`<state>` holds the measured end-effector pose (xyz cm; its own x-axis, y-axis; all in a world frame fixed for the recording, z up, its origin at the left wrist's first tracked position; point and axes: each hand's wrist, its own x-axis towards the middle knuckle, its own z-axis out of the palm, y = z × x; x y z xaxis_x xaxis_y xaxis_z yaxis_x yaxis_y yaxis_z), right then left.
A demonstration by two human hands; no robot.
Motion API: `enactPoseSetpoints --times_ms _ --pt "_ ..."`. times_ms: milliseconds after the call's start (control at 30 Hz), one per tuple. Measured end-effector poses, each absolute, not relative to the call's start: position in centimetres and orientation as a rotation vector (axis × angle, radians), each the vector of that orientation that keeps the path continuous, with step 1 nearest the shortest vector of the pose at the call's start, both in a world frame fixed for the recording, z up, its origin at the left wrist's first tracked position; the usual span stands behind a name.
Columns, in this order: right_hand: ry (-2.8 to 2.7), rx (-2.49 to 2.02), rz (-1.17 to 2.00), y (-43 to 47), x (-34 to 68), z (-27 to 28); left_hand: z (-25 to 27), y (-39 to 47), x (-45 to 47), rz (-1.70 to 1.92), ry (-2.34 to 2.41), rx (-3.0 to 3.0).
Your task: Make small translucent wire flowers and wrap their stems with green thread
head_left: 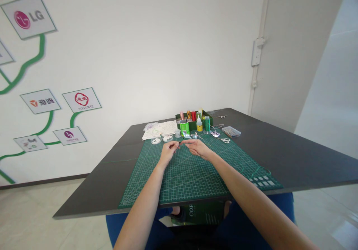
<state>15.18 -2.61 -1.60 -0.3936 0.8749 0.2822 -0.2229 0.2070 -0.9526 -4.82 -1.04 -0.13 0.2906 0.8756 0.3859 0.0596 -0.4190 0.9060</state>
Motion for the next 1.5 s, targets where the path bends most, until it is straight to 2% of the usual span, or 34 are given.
enactPoseSetpoints --times_ms 1500 --pt "-1.475 -0.671 1.382 -2.4 15.1 -1.8 -1.3 0.1 -4.7 1.199 0.852 1.665"
